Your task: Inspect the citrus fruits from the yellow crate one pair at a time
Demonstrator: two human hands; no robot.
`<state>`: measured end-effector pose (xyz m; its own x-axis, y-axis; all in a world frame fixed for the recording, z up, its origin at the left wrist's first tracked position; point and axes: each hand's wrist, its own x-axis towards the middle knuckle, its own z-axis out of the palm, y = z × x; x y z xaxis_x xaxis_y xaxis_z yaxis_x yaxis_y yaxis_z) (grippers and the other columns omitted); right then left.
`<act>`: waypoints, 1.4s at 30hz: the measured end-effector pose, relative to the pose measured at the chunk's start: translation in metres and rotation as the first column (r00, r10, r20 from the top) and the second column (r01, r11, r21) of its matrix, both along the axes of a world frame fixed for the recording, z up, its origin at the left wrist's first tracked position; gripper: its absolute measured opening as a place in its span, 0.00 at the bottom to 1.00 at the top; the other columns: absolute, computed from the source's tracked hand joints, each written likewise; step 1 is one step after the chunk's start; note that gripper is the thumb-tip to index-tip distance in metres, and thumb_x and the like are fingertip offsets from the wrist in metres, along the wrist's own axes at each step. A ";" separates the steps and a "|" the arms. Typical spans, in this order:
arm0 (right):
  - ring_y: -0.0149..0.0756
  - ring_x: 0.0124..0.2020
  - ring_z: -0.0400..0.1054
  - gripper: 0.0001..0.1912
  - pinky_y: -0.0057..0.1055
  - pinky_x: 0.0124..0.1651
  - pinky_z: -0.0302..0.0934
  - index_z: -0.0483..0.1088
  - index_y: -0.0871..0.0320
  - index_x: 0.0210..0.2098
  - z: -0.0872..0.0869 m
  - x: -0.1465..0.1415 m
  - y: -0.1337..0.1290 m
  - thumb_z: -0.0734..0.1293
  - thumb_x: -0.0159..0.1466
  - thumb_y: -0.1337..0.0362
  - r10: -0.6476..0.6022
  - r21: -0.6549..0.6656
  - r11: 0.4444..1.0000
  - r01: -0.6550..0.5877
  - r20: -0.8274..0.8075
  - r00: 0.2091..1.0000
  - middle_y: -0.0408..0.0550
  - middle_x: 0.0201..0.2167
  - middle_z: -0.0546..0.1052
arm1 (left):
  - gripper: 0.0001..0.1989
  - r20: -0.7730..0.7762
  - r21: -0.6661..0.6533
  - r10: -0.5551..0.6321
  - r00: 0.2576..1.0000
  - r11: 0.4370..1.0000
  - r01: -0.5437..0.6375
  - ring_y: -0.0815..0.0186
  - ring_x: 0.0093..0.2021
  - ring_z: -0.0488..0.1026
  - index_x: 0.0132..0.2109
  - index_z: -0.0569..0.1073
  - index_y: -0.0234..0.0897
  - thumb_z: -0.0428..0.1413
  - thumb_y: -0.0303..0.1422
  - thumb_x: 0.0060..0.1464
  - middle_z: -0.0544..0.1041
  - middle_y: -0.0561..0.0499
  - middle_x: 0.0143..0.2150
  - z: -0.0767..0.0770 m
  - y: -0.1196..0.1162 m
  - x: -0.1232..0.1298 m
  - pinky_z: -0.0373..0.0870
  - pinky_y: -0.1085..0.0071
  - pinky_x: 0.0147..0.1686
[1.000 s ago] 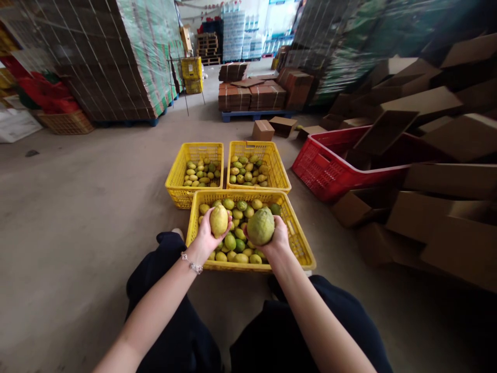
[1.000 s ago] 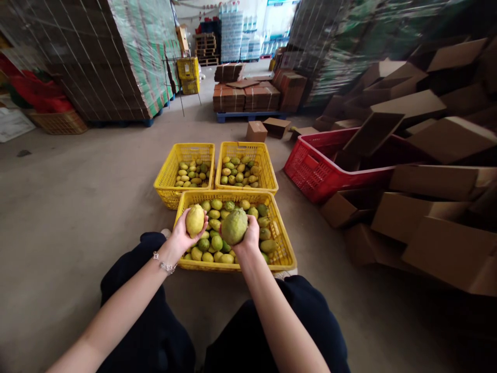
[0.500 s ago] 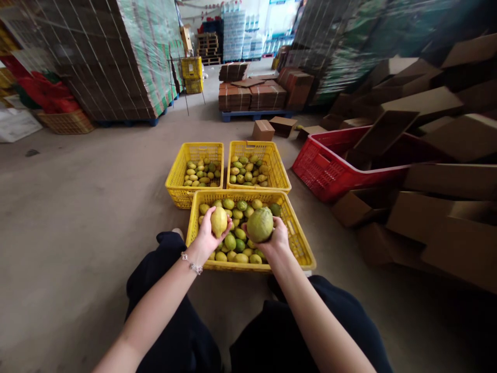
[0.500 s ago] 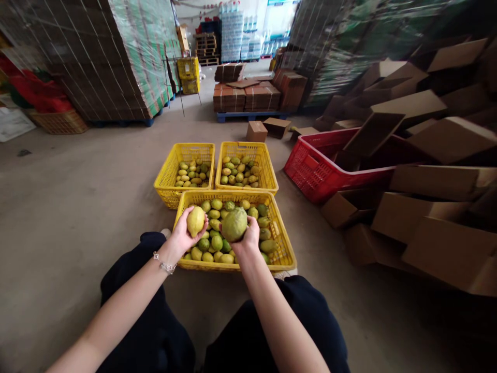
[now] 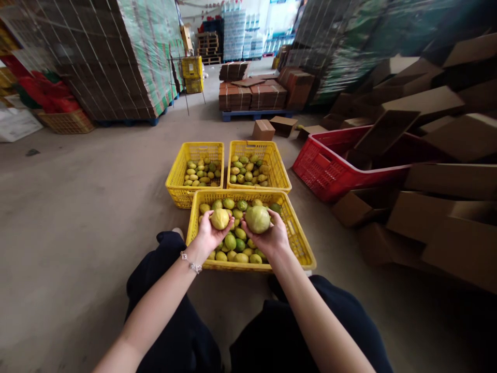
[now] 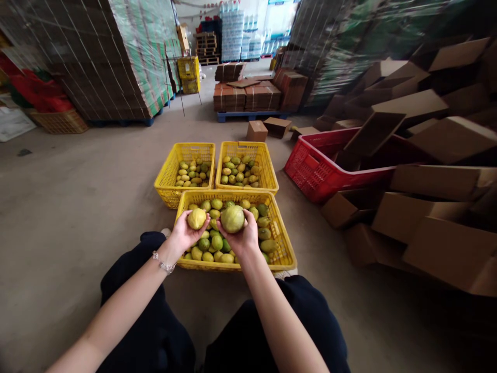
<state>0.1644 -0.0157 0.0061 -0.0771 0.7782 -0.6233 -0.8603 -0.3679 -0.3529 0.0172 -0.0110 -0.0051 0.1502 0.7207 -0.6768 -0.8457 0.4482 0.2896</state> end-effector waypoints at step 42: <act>0.34 0.21 0.70 0.12 0.24 0.19 0.65 0.68 0.62 0.34 0.001 -0.001 0.000 0.60 0.64 0.59 0.217 -0.056 0.975 -0.213 0.064 0.974 0.51 0.21 0.75 | 0.13 -0.045 0.022 -0.086 0.995 0.996 0.087 0.64 0.31 0.76 0.45 0.68 0.28 0.47 0.35 0.63 0.74 0.43 0.31 -0.002 0.002 0.002 0.73 0.79 0.21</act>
<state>0.1635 -0.0158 0.0071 -0.1945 0.7166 -0.6698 -0.7332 -0.5598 -0.3861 0.0188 -0.0088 -0.0069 0.1835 0.7223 -0.6667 -0.7903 0.5117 0.3369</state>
